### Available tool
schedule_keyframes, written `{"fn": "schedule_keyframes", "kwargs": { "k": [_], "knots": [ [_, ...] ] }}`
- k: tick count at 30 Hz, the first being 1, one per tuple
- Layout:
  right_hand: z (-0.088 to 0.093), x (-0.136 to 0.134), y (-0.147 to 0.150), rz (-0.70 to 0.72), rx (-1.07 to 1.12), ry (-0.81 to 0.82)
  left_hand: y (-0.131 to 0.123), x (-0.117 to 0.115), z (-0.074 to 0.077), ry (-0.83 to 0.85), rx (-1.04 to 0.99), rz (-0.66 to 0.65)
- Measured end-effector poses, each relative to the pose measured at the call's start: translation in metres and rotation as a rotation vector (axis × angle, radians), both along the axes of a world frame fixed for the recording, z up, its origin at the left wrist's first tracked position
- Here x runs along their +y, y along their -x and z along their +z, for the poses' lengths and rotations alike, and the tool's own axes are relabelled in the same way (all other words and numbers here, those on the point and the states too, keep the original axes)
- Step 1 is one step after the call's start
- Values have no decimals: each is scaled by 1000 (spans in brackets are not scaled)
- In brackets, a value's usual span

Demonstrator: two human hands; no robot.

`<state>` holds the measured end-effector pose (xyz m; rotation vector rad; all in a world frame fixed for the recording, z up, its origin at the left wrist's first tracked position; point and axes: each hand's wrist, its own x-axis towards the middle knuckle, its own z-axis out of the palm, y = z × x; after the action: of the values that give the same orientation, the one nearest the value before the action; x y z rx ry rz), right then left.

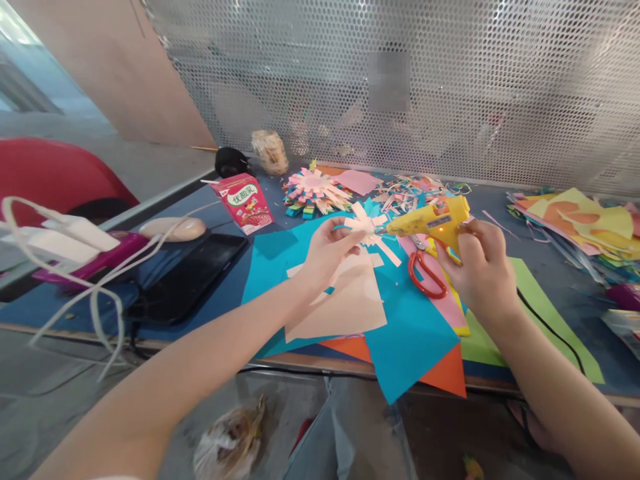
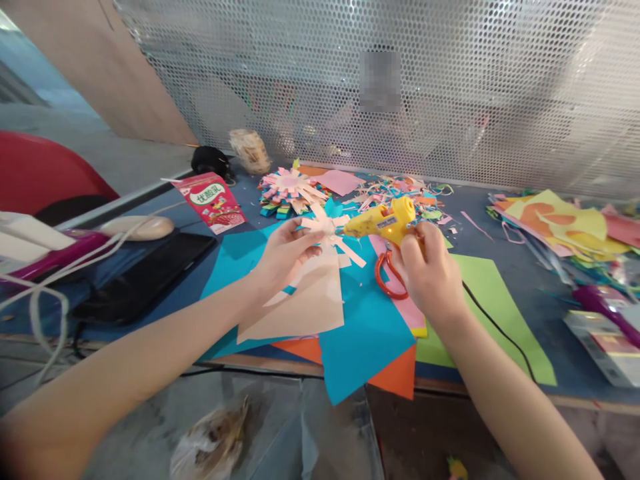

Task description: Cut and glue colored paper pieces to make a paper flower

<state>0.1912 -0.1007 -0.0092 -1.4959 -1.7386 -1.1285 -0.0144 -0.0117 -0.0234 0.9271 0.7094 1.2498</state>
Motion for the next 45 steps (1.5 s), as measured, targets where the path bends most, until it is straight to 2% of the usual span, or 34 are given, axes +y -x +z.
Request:
{"fn": "schedule_keyframes", "kwargs": {
  "k": [3,7,9,12,14,16,17,18,22,25,27,30,32,34,36,38,40,42,43,45],
  "knots": [
    [7,2,-3,-23,147,44,2,3,0,41,-72,18],
    [14,13,-34,-304,452,195,5,8,3,137,-158,-60],
    [7,22,-63,-420,514,252,5,8,4,188,-186,-122],
    [-14,33,-103,-473,533,207,5,8,4,197,-203,-203],
    [-24,37,-114,-505,539,201,4,6,4,174,-178,-252],
    [-25,37,-109,-538,472,220,4,4,3,163,-130,-303],
    [-22,37,-101,-503,403,238,4,2,3,165,-102,-341],
    [-17,35,-91,-395,308,272,3,1,3,174,-75,-382],
    [0,28,-42,228,104,349,2,-5,3,224,2,-546],
    [0,23,-15,517,61,351,1,-8,3,214,33,-650],
    [-3,21,-6,630,71,342,1,-9,2,212,49,-666],
    [-3,19,-1,759,162,357,0,-11,4,240,73,-617],
    [-2,19,0,781,312,370,-1,-12,5,274,88,-576],
    [-2,19,1,729,472,370,-2,-12,6,272,93,-547],
    [-4,20,1,648,664,394,-1,-11,6,166,103,-491],
    [-6,21,1,597,902,476,2,-10,6,-48,179,-326],
    [-7,21,1,567,1157,590,8,-9,7,-356,301,-46],
    [-6,20,3,568,1300,684,15,-10,7,-713,454,209],
    [-5,20,4,576,1334,711,18,-10,7,-896,531,281],
    [-4,19,6,600,1337,731,22,-12,7,-1226,674,314]
  ]
}}
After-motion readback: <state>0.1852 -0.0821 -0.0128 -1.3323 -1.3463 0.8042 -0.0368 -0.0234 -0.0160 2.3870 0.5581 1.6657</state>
